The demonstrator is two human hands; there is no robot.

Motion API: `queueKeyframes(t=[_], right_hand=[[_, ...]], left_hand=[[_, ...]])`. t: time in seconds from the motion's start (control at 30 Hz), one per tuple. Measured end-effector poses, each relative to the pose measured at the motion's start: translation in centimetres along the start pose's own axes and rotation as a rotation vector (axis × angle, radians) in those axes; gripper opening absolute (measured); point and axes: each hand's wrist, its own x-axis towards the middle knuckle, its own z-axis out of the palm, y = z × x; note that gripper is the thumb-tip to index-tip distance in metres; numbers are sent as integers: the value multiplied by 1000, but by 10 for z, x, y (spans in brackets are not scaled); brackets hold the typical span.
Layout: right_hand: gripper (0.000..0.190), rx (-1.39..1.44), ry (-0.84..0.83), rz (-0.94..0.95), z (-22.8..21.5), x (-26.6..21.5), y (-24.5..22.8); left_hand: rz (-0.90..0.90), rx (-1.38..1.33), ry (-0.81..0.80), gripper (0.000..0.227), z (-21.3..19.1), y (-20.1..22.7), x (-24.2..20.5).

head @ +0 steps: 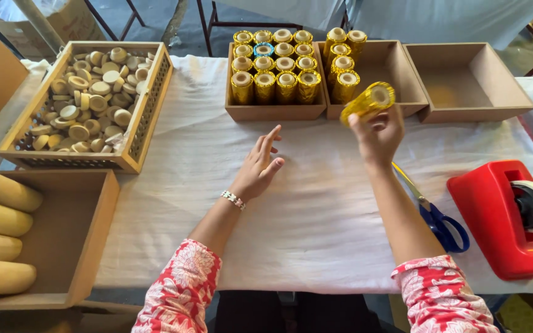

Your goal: Wrap wooden or cardboard cylinders in gold foil paper and secure them with caps.

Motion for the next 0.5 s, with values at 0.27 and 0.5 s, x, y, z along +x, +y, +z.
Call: queueKeyframes(t=[0.27,0.5], right_hand=[[38,-238,182,-10,-10,65,34],[53,-710,110,46,4,105,75]], left_hand=[[-15,113,-35,87,1,5,0],[-61,148,-61,82,0,10,2]])
